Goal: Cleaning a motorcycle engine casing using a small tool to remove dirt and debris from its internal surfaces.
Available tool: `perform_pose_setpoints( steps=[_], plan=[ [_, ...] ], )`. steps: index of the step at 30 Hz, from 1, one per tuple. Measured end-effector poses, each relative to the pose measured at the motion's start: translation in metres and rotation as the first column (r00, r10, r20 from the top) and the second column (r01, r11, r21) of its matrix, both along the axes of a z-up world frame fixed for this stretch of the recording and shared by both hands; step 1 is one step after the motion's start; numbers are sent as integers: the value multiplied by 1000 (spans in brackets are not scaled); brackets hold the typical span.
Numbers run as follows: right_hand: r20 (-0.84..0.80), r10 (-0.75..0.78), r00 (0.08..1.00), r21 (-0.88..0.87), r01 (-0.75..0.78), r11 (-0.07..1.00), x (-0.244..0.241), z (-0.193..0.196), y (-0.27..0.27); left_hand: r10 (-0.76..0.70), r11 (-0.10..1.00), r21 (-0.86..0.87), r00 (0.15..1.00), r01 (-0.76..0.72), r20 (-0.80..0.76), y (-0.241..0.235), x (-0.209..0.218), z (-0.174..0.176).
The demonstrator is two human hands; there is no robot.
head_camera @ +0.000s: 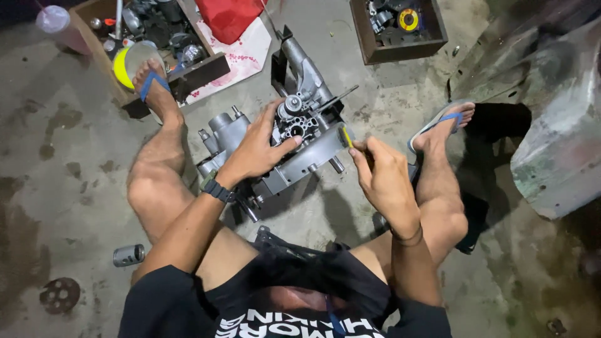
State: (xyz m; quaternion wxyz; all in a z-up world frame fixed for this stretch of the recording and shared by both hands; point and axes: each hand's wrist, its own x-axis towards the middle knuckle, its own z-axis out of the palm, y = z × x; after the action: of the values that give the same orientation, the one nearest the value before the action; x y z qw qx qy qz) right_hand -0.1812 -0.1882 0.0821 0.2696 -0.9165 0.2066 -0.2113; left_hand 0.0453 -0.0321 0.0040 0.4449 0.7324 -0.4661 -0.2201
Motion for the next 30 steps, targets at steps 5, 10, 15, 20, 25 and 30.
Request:
perform_pose_setpoints(
  steps=[5,10,15,20,25,30],
  plan=[
    [-72,-14,997,-27,12,1000,0,17,9,6,1000,-1,1000,-6,-27,3,-5,-1],
    [-135,-1,991,-16,-1,1000,3,24,26,11,999,-30,1000,-11,-19,1,-3,3],
    [-257,-156,954,8,163,987,2,23,7,26,1000,-10,1000,-26,-13,1,-4,0],
    [-279,-140,950,-2,145,989,0,23,25,34,999,3,999,-34,-31,2,-7,6],
    [-239,-184,953,-68,173,983,3,24,24,67,998,4,997,-67,-40,-4,-6,7],
    [-295,-147,944,-9,151,988,0,20,24,88,996,-13,993,-89,-73,-4,-10,10]
  ],
)
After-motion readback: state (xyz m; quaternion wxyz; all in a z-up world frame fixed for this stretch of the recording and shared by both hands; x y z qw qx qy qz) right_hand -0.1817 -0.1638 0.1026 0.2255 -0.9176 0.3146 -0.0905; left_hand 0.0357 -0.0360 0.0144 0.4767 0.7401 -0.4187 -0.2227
